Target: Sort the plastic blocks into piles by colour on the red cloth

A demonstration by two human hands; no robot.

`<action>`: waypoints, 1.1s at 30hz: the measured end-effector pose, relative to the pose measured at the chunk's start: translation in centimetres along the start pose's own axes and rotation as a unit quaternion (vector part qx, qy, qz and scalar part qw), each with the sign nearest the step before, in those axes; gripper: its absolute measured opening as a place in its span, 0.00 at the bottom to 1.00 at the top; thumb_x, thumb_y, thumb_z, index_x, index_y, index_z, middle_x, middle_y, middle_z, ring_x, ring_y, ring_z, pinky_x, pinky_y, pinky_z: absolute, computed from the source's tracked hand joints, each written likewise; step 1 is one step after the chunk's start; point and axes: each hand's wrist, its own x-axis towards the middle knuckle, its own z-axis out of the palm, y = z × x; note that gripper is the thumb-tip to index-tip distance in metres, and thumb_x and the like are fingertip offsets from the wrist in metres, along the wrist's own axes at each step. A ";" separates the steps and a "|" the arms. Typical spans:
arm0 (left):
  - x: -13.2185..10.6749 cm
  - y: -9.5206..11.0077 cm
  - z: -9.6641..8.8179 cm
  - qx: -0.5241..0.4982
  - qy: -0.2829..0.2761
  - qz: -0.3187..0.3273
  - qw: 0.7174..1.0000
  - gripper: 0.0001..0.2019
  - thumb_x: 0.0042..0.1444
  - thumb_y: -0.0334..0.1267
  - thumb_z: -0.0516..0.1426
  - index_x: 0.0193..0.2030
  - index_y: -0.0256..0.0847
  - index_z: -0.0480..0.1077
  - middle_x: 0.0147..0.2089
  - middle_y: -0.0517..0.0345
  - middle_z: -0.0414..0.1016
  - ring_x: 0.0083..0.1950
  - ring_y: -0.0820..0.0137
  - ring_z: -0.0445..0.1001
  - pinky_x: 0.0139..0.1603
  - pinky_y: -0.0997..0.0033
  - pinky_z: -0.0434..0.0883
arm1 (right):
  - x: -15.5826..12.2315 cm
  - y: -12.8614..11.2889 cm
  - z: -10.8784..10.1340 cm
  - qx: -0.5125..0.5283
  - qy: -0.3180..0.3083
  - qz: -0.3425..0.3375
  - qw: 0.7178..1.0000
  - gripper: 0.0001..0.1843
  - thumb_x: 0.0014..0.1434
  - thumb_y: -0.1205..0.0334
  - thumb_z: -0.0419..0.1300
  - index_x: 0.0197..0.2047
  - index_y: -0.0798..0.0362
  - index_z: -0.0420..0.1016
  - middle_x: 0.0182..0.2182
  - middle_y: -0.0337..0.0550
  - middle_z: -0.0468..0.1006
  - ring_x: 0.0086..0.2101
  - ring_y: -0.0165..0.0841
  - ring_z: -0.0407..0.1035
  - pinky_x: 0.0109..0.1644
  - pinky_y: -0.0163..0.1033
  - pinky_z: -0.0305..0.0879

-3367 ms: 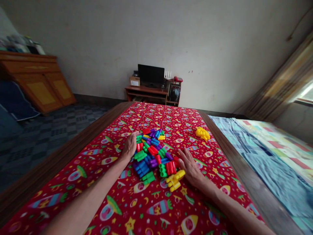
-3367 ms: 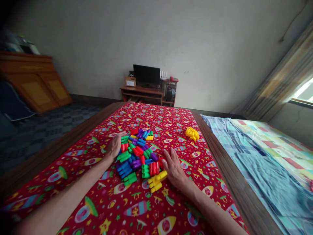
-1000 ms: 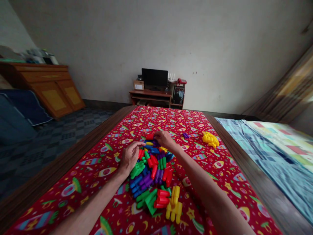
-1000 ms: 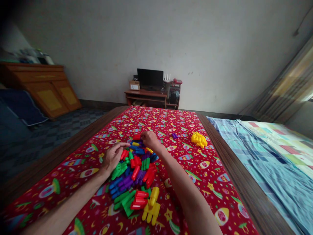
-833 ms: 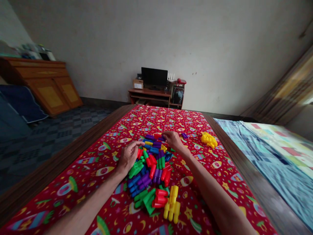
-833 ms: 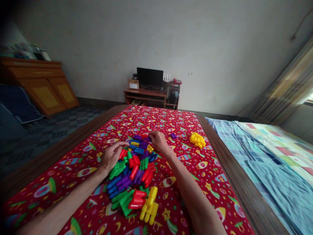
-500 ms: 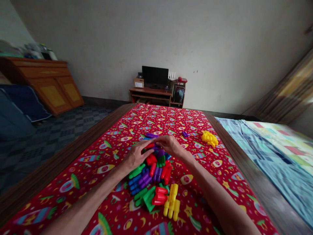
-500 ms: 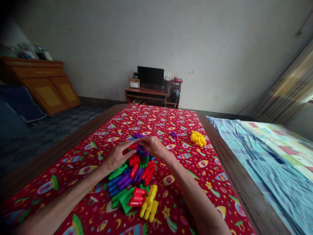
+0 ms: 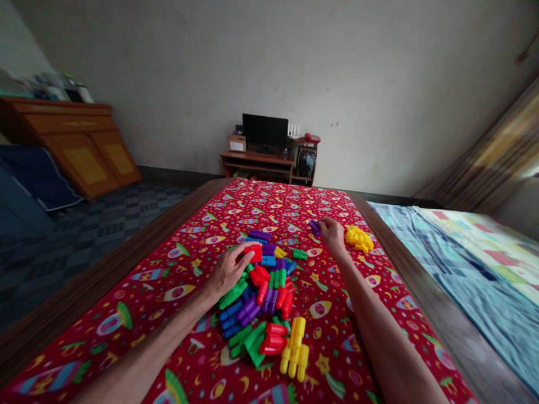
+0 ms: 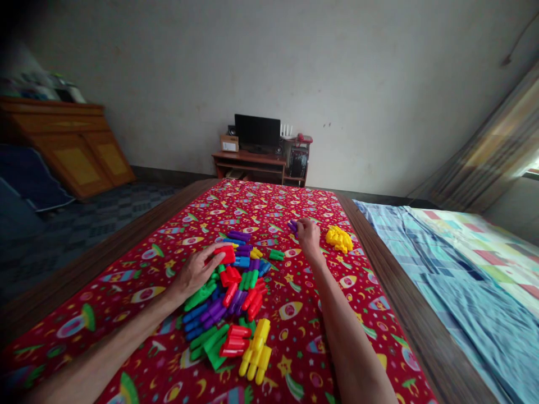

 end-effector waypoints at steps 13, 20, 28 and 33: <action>-0.3 -0.4 -0.1 0.025 0.009 -0.009 1.000 0.22 0.62 0.53 0.47 0.50 0.39 0.71 0.50 0.47 0.79 0.50 0.58 0.77 0.53 0.60 0.72 | -0.6 0.6 -0.7 -0.170 0.008 0.019 0.985 0.17 0.60 0.67 0.51 0.45 0.58 0.80 0.40 0.54 0.81 0.44 0.41 0.74 0.50 0.41 0.65; -0.3 0.0 -0.4 0.010 0.004 0.022 1.000 0.19 0.64 0.49 0.45 0.41 0.41 0.73 0.44 0.50 0.80 0.48 0.60 0.78 0.53 0.61 0.73 | -3.2 -6.7 6.1 0.007 -0.232 -0.234 0.944 0.21 0.62 0.61 0.56 0.57 0.51 0.73 0.54 0.48 0.76 0.53 0.38 0.70 0.55 0.40 0.65; -0.3 0.7 -0.4 -0.009 0.008 0.049 0.999 0.19 0.65 0.44 0.45 0.34 0.40 0.73 0.44 0.49 0.79 0.49 0.62 0.77 0.55 0.62 0.72 | -4.0 -7.3 8.3 -0.012 -0.309 -0.145 0.940 0.12 0.57 0.65 0.57 0.42 0.53 0.79 0.33 0.40 0.81 0.34 0.32 0.73 0.40 0.34 0.66; -0.3 0.4 -0.3 -0.020 0.013 0.049 0.999 0.18 0.65 0.44 0.45 0.36 0.40 0.73 0.44 0.49 0.79 0.48 0.62 0.77 0.53 0.62 0.73 | -3.8 -6.0 7.0 0.069 -0.200 -0.118 0.970 0.11 0.52 0.69 0.57 0.38 0.54 0.78 0.32 0.40 0.80 0.33 0.31 0.72 0.38 0.32 0.65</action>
